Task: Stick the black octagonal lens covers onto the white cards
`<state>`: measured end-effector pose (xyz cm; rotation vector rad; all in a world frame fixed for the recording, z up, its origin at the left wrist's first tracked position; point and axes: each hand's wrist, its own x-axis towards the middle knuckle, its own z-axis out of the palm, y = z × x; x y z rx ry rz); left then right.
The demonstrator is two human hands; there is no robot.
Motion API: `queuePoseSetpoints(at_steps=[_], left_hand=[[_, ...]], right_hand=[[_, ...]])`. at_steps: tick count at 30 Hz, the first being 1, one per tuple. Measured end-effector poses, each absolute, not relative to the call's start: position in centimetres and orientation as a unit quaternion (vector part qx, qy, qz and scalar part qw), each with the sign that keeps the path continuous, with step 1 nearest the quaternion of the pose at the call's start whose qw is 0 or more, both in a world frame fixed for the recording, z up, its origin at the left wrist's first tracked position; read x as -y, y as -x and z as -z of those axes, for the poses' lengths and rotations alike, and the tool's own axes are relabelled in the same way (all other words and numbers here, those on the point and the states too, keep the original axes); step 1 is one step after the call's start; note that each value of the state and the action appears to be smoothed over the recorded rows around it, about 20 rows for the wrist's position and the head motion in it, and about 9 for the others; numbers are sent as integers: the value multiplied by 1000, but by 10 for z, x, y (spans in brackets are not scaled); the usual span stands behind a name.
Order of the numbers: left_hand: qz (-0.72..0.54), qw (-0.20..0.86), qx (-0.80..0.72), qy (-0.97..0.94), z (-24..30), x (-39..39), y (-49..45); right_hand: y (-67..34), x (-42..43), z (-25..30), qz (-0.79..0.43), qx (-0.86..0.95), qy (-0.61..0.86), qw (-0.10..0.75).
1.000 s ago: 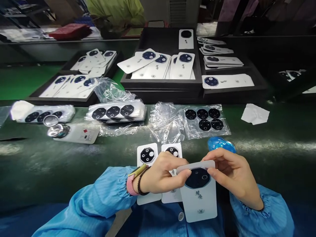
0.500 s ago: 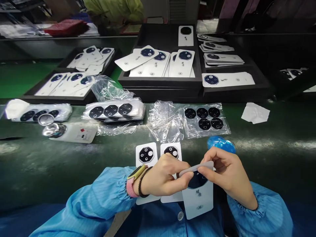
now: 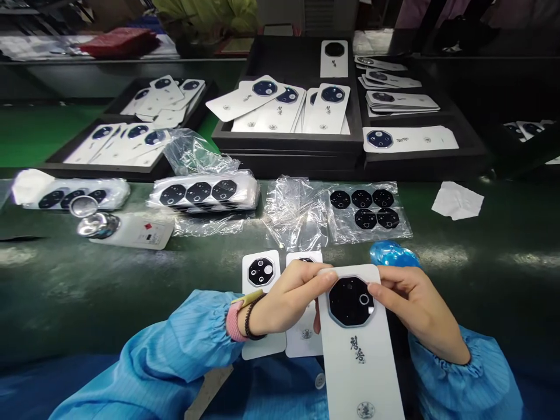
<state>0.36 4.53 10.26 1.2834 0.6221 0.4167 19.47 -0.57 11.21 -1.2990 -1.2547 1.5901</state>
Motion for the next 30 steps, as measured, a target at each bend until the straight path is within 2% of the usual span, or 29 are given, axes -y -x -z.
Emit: queuePoseSetpoints(at_steps=[5,15,30], left_hand=[[-210,752,-267,-564,-105,-45,-3],[-207,714,-258,-617,-103,-43,0],[-215,759,-272,-551,-99,-46,-5]], right_hand=[[-194,7,-112,-613,474,505,380],[-196,12,-106,-609,437,523,405],[-194,11,-102,-612,424,529,409]])
